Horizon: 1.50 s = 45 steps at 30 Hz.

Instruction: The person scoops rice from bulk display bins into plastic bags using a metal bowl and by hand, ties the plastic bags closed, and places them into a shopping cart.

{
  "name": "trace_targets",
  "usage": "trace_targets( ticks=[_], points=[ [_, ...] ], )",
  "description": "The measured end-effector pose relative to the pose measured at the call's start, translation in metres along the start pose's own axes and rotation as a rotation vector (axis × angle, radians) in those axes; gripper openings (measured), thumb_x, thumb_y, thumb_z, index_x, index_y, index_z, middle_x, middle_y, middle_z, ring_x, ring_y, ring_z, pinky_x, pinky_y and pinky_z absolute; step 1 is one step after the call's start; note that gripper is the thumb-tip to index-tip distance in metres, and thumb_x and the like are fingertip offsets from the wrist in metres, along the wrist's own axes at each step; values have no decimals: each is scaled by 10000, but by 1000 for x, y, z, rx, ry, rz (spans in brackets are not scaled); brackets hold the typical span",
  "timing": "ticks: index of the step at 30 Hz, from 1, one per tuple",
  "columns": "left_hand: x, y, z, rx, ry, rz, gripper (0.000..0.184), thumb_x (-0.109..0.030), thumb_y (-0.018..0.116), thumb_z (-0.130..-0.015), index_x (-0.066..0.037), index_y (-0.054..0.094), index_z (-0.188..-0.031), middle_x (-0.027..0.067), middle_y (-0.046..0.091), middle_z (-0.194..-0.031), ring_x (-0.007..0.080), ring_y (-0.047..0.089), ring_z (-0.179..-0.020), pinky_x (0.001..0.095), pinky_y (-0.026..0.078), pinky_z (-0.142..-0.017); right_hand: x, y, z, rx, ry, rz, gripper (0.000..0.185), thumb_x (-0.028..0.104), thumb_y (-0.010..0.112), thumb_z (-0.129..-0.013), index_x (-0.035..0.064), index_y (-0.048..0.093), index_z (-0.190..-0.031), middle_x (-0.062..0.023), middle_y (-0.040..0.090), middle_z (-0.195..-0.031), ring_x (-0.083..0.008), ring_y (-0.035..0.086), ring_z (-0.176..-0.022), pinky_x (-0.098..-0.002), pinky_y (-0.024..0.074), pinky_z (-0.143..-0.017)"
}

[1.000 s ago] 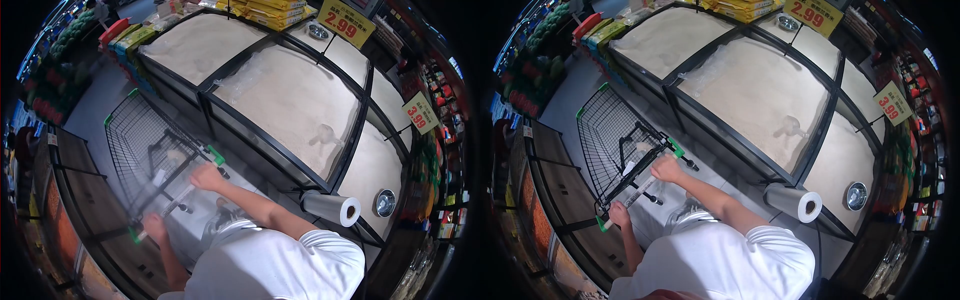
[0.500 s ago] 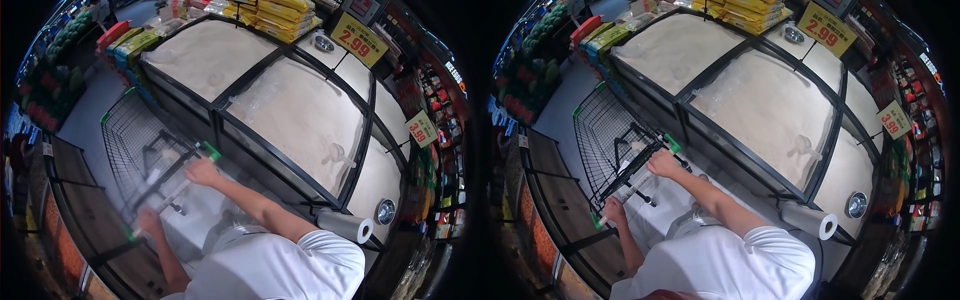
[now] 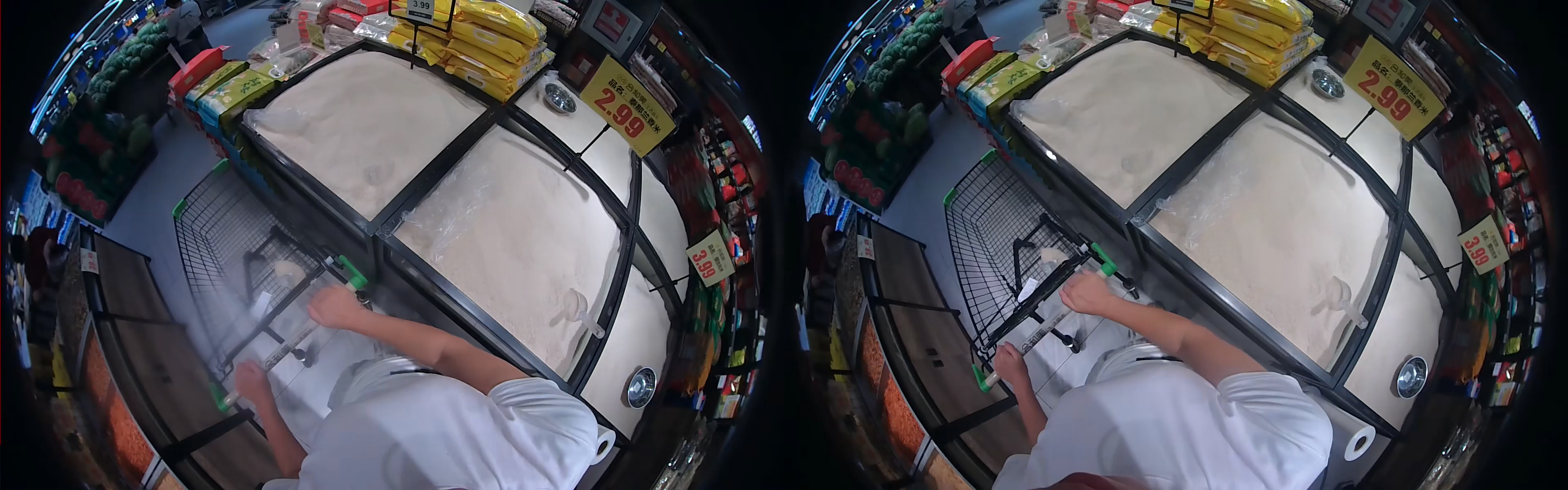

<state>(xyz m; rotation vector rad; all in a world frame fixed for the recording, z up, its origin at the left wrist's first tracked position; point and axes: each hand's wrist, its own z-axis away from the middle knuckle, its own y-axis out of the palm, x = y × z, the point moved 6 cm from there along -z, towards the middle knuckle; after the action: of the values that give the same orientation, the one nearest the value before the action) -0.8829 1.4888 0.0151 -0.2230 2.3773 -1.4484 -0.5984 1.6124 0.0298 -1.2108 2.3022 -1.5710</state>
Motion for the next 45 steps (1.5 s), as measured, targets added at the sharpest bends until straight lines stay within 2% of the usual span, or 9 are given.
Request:
trace_targets(
  ticks=[5, 16, 27, 33, 45],
  points=[
    [-4, 20, -24, 74, -50, -114, 400, -260, 460, -958, -5, 569, -669, 191, 590, -698, 407, 574, -668, 519, 427, -635, -17, 9, -29, -69, -54, 21, 315, 298, 580, -863, 114, 617, -610, -31, 569, -618, -219, 585, -633, -388, 438, -658],
    [2, 56, -83, 44, -33, -145, 398, -270, 448, -966, -11, 579, -693, 192, 607, -709, 410, 585, -687, 525, 435, -654, -49, 40, -93, -60, -29, 13, 337, 312, 563, -876, 137, 598, -590, -25, 577, -610, -207, 583, -616, -374, 427, -657],
    [26, 94, -158, 69, 0, -157, 408, -245, 433, -977, 7, 582, -692, 189, 620, -755, 402, 591, -722, 516, 437, -669, -67, 86, -165, -39, -24, -23, 328, 309, 566, -872, 120, 616, -610, -32, 574, -621, -215, 589, -628, -390, 439, -655],
    [36, 112, -204, 158, -43, -72, 385, -242, 450, -959, 26, 561, -706, 238, 585, -716, 450, 564, -706, 550, 402, -648, -79, 104, -213, -72, -26, -40, 333, 304, 567, -870, 119, 608, -596, -33, 552, -610, -215, 573, -619, -384, 437, -654],
    [54, 132, -288, 128, 7, -64, 375, -237, 467, -937, 17, 555, -675, 213, 584, -687, 430, 572, -676, 543, 414, -623, -89, 135, -295, -86, 1, -35, 279, 290, 599, -831, 116, 605, -612, -24, 547, -629, -211, 554, -612, -371, 413, -645]
  ],
)
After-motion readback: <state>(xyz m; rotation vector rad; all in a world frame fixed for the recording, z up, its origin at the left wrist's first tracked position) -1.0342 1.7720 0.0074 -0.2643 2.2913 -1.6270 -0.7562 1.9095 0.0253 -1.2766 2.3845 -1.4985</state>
